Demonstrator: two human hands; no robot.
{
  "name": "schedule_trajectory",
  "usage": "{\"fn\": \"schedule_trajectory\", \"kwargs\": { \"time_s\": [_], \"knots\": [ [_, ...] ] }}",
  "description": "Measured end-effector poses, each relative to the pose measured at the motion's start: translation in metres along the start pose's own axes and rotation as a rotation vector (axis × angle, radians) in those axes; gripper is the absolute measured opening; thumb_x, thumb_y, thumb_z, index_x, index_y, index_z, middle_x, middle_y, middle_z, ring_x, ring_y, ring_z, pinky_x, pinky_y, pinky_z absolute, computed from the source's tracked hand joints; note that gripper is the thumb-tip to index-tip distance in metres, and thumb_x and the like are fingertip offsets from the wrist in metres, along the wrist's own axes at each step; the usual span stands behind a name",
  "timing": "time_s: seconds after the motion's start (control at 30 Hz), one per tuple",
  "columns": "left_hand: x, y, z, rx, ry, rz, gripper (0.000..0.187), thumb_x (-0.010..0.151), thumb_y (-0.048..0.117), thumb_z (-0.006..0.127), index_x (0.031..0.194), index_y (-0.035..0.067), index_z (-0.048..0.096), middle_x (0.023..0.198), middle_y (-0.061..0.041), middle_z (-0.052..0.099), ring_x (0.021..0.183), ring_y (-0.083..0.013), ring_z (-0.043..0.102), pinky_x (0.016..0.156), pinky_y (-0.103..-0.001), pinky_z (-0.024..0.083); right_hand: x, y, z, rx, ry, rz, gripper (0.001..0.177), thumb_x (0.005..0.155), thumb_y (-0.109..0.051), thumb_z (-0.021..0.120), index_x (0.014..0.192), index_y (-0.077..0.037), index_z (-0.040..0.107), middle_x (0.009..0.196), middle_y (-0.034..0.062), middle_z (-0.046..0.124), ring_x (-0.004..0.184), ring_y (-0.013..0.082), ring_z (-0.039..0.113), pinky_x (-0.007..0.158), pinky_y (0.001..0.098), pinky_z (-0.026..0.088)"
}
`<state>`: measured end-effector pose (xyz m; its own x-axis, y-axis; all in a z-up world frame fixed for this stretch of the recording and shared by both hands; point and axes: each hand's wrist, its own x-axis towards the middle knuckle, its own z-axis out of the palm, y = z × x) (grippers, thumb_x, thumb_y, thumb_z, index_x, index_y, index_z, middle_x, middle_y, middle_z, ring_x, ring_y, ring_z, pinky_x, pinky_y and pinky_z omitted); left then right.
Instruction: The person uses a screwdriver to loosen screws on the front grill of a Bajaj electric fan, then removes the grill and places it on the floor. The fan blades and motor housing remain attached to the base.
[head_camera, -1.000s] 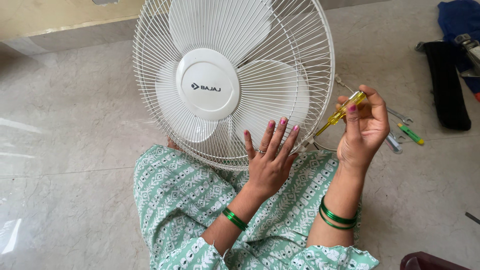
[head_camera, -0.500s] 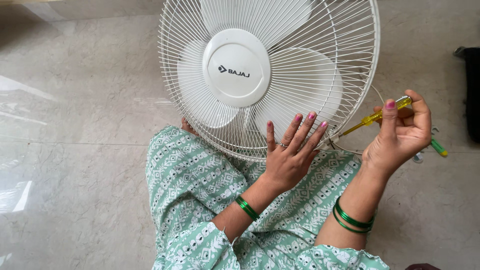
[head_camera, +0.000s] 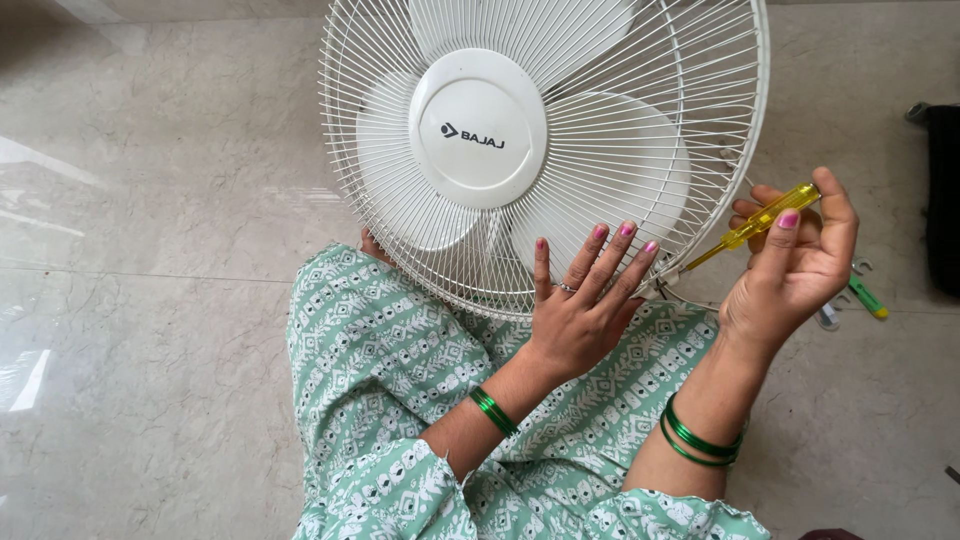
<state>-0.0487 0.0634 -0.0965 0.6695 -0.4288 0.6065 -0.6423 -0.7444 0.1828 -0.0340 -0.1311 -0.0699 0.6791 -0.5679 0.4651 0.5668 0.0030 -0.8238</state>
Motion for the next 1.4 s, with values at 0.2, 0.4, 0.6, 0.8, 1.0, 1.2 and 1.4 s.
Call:
{"fn": "schedule_trajectory", "kwargs": {
  "time_s": [0.2, 0.4, 0.6, 0.8, 1.0, 1.2, 1.4],
  "knots": [
    [0.000, 0.003, 0.003, 0.002, 0.016, -0.013, 0.061, 0.108, 0.039, 0.067, 0.163, 0.028, 0.041, 0.172, -0.001, 0.031, 0.162, -0.0207, 0.021, 0.130, -0.063, -0.005, -0.004, 0.006, 0.000, -0.021, 0.000, -0.075, 0.035, 0.116, -0.004, 0.074, 0.146, -0.002, 0.056, 0.110, 0.0049, 0.064, 0.095, 0.0135, 0.065, 0.085, 0.0260, 0.057],
    [-0.001, 0.003, 0.004, -0.017, 0.015, -0.015, 0.061, 0.108, 0.038, 0.068, 0.162, 0.027, 0.042, 0.171, -0.002, 0.032, 0.162, -0.0210, 0.022, 0.130, -0.063, -0.005, -0.002, 0.008, -0.002, -0.025, 0.070, -0.071, 0.035, 0.113, -0.003, 0.081, 0.140, -0.001, 0.059, 0.106, 0.0036, 0.065, 0.094, 0.0099, 0.063, 0.089, 0.0252, 0.059],
    [0.000, 0.002, 0.003, -0.034, 0.010, -0.019, 0.062, 0.106, 0.038, 0.068, 0.161, 0.027, 0.042, 0.170, -0.002, 0.033, 0.161, -0.0209, 0.024, 0.130, -0.064, -0.004, -0.002, -0.001, 0.004, -0.006, 0.047, -0.039, 0.039, 0.115, -0.005, 0.075, 0.146, -0.001, 0.053, 0.109, 0.0120, 0.072, 0.097, 0.0158, 0.071, 0.091, 0.0282, 0.061],
    [-0.001, 0.002, 0.004, -0.047, 0.010, -0.020, 0.062, 0.106, 0.039, 0.068, 0.161, 0.026, 0.042, 0.170, -0.002, 0.033, 0.161, -0.0207, 0.024, 0.129, -0.064, -0.004, 0.000, -0.008, 0.008, 0.023, 0.036, 0.060, 0.042, 0.108, -0.013, 0.071, 0.145, -0.003, 0.053, 0.113, 0.0163, 0.078, 0.099, 0.0212, 0.077, 0.093, 0.0316, 0.064],
    [-0.001, 0.002, 0.005, -0.028, 0.021, -0.018, 0.062, 0.106, 0.040, 0.068, 0.161, 0.027, 0.043, 0.170, -0.001, 0.033, 0.160, -0.0205, 0.025, 0.129, -0.063, -0.004, -0.003, 0.002, 0.005, -0.064, 0.039, -0.086, 0.037, 0.115, -0.004, 0.080, 0.143, 0.001, 0.057, 0.110, 0.0085, 0.068, 0.099, 0.0155, 0.065, 0.094, 0.0289, 0.057],
    [-0.001, 0.001, 0.004, -0.019, 0.029, -0.012, 0.061, 0.106, 0.041, 0.068, 0.160, 0.026, 0.044, 0.169, -0.002, 0.034, 0.160, -0.0211, 0.025, 0.129, -0.062, -0.003, -0.001, -0.002, 0.006, -0.085, 0.081, -0.061, 0.042, 0.108, -0.006, 0.080, 0.145, 0.001, 0.059, 0.105, 0.0098, 0.072, 0.097, 0.0159, 0.071, 0.092, 0.0307, 0.063],
    [0.000, 0.001, 0.002, -0.028, 0.015, -0.016, 0.060, 0.106, 0.040, 0.066, 0.160, 0.026, 0.044, 0.169, -0.003, 0.034, 0.159, -0.0223, 0.025, 0.128, -0.063, -0.003, 0.001, -0.013, 0.011, -0.074, 0.026, -0.027, 0.042, 0.111, -0.007, 0.073, 0.147, 0.000, 0.053, 0.108, 0.0172, 0.076, 0.097, 0.0206, 0.076, 0.092, 0.0292, 0.060]
  ]
}}
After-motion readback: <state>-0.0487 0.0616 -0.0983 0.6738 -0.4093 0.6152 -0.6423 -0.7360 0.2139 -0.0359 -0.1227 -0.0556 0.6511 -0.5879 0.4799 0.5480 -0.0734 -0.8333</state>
